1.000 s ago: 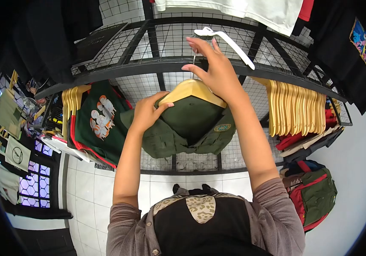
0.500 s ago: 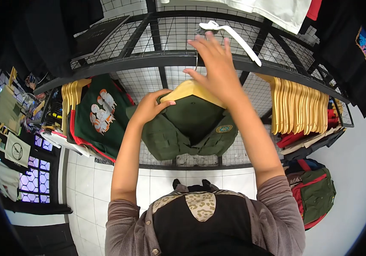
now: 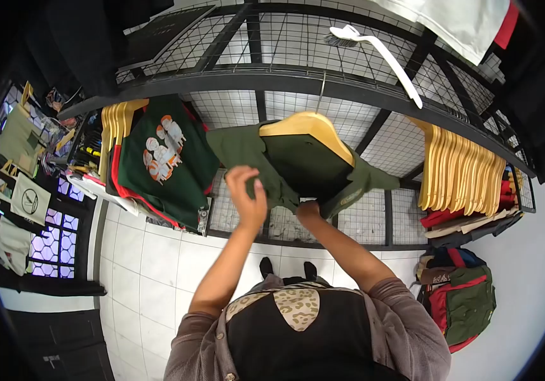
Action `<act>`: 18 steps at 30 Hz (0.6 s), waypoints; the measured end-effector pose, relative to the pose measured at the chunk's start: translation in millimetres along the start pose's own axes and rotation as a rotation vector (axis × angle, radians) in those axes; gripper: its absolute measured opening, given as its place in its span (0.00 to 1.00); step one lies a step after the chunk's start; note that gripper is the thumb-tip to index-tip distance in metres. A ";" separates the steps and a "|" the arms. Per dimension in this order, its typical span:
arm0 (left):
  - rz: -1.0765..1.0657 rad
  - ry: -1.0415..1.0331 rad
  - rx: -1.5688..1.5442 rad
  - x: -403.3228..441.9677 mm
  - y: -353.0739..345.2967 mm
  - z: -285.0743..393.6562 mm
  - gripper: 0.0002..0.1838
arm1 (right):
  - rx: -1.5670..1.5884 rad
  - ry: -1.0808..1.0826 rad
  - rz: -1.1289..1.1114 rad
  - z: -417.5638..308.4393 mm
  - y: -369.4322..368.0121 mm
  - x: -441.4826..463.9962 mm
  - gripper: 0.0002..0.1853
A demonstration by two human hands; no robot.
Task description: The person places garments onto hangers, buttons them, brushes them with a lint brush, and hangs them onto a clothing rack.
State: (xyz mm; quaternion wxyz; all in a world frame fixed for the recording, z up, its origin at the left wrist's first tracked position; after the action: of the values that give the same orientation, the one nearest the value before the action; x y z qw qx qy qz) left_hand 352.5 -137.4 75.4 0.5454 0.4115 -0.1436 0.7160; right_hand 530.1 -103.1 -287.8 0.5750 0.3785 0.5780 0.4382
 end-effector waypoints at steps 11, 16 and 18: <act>-0.822 0.551 -0.009 -309.1 -68.7 -173.8 0.29 | 0.008 0.331 0.156 -68.3 50.7 -68.0 0.09; -0.799 0.611 0.120 -291.7 -59.5 -151.1 0.34 | 0.378 0.405 0.084 -75.0 75.5 -112.2 0.14; -0.770 0.580 0.137 -279.6 -61.3 -143.3 0.28 | 0.336 0.410 0.128 -80.8 81.7 -129.9 0.13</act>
State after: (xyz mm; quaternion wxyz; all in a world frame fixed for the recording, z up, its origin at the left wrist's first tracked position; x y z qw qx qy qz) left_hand 364.2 -206.6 -237.0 0.7600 0.2530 0.2244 0.5550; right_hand 451.0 -204.3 -171.3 0.3462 0.4076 0.7219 0.4392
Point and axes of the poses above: each hand's wrist, its own x-axis towards the middle knuckle, its own y-axis out of the back of the hand, z = x × y, the point moved 10 cm from there along x, towards the middle knuckle, and after that the axes turned 1 degree about y, right-handed, at the moved point
